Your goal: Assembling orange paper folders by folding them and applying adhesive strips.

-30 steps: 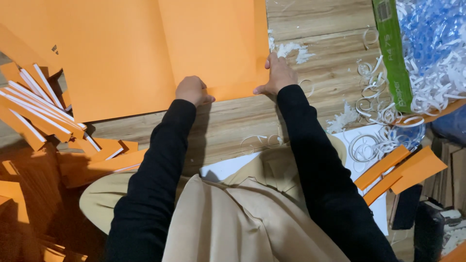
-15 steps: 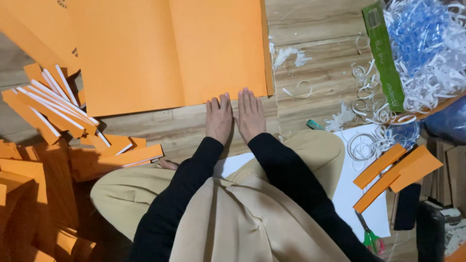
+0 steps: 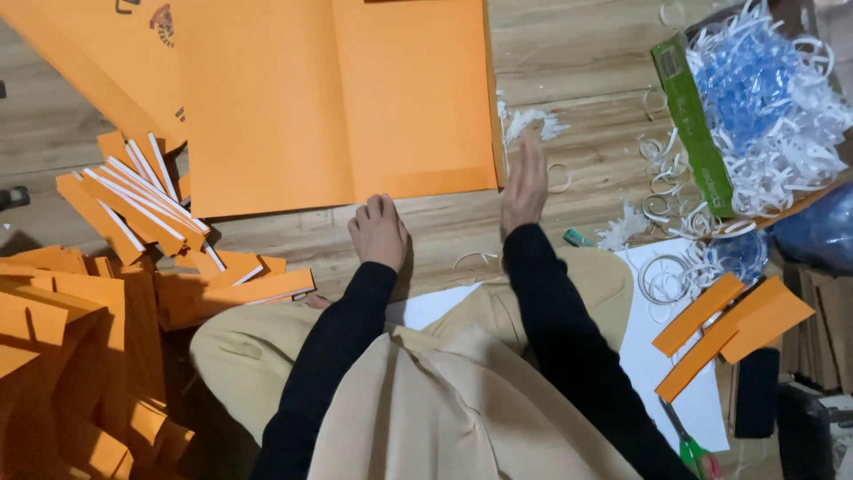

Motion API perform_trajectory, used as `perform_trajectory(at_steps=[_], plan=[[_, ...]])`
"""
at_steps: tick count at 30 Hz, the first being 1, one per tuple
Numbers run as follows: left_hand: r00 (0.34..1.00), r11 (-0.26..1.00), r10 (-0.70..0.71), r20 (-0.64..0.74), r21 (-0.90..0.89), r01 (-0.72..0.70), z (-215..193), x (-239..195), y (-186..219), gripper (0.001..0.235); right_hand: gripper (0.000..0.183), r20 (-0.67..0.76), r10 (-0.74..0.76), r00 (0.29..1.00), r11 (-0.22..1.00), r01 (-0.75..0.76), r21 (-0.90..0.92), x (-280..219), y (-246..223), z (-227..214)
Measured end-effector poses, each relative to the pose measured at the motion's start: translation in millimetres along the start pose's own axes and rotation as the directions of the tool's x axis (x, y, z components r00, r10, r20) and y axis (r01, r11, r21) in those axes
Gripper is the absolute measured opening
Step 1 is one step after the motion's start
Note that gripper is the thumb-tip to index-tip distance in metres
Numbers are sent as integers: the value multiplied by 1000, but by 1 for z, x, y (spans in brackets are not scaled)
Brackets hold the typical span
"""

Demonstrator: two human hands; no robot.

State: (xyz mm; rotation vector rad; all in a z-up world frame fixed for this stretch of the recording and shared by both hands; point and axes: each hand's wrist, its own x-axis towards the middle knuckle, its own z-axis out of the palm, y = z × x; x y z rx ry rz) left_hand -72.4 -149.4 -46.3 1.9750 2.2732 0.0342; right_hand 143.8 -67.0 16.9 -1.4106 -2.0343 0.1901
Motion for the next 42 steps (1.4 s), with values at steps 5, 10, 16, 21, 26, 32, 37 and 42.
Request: perform_trajectory(at_steps=[5,10,16,21,26,32,37,42], plan=[[975,853,-220,25,-480,204,21,4,-21,37,45,291,29,956,974,-92,207,-21,78,59],[895,648,-442,-60,-711,272,46,-2,-39,47,43,377,16,926,998,-38,52,-27,66,52],[395,-436,-832,389,-900,-33,10,35,-134,75,45,457,-2,889,996,45,-82,-10,59,42],[517,-519,-788,334,-812,-267,-24,70,-139,81,100,644,109,758,975,44,-217,50,50,24],[699,316,-637,-325,-937,-148,-19,64,-38,51,96,832,196,518,972,7,-233,92,71,62],[879,669,404,-251,-575,-472,-89,100,60,82,53,590,26,807,994,-86,73,95,122,102],[823,744,567,-17,-418,-521,-70,174,83,83,46,472,-192,860,980,145,134,83,107,67],[804,787,591,61,-260,-559,-67,243,99,78,46,380,-215,900,962,129,240,79,93,52]])
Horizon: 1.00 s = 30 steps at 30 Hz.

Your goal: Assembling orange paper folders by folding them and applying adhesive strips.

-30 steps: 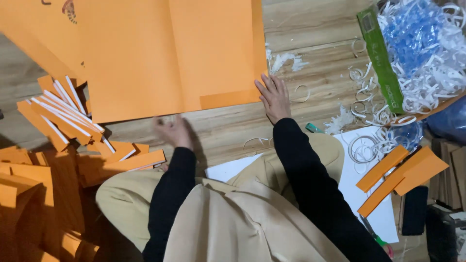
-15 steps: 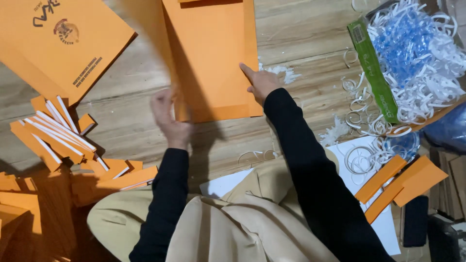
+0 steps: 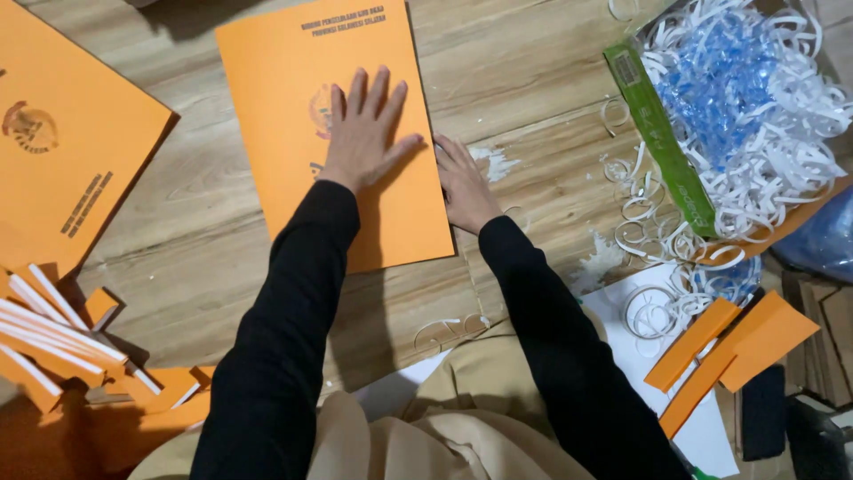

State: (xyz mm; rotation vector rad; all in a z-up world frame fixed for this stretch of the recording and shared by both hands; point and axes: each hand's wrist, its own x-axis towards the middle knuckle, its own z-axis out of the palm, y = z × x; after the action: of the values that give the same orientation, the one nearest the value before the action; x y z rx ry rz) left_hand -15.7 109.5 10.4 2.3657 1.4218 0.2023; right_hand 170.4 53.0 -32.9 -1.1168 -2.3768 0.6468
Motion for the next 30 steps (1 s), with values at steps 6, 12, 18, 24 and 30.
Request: perform_trajectory(at_steps=[6,12,18,24,30], plan=[[990,954,-140,-35,262,144,23,30,-26,71,32,-399,506,765,793,-230,564,9,-20,6],[971,961,-210,-115,160,227,29,9,-32,66,68,-37,335,941,781,-299,-548,15,-35,25],[358,428,-845,-397,-101,898,46,-126,-48,99,68,-69,290,955,895,-296,-335,10,-33,32],[382,400,-905,-187,-679,615,58,-183,-44,23,67,-142,227,964,896,-263,-357,10,-42,35],[471,804,-580,-665,-559,202,-85,-243,45,17,63,-226,212,951,951,-254,-177,-14,-83,51]])
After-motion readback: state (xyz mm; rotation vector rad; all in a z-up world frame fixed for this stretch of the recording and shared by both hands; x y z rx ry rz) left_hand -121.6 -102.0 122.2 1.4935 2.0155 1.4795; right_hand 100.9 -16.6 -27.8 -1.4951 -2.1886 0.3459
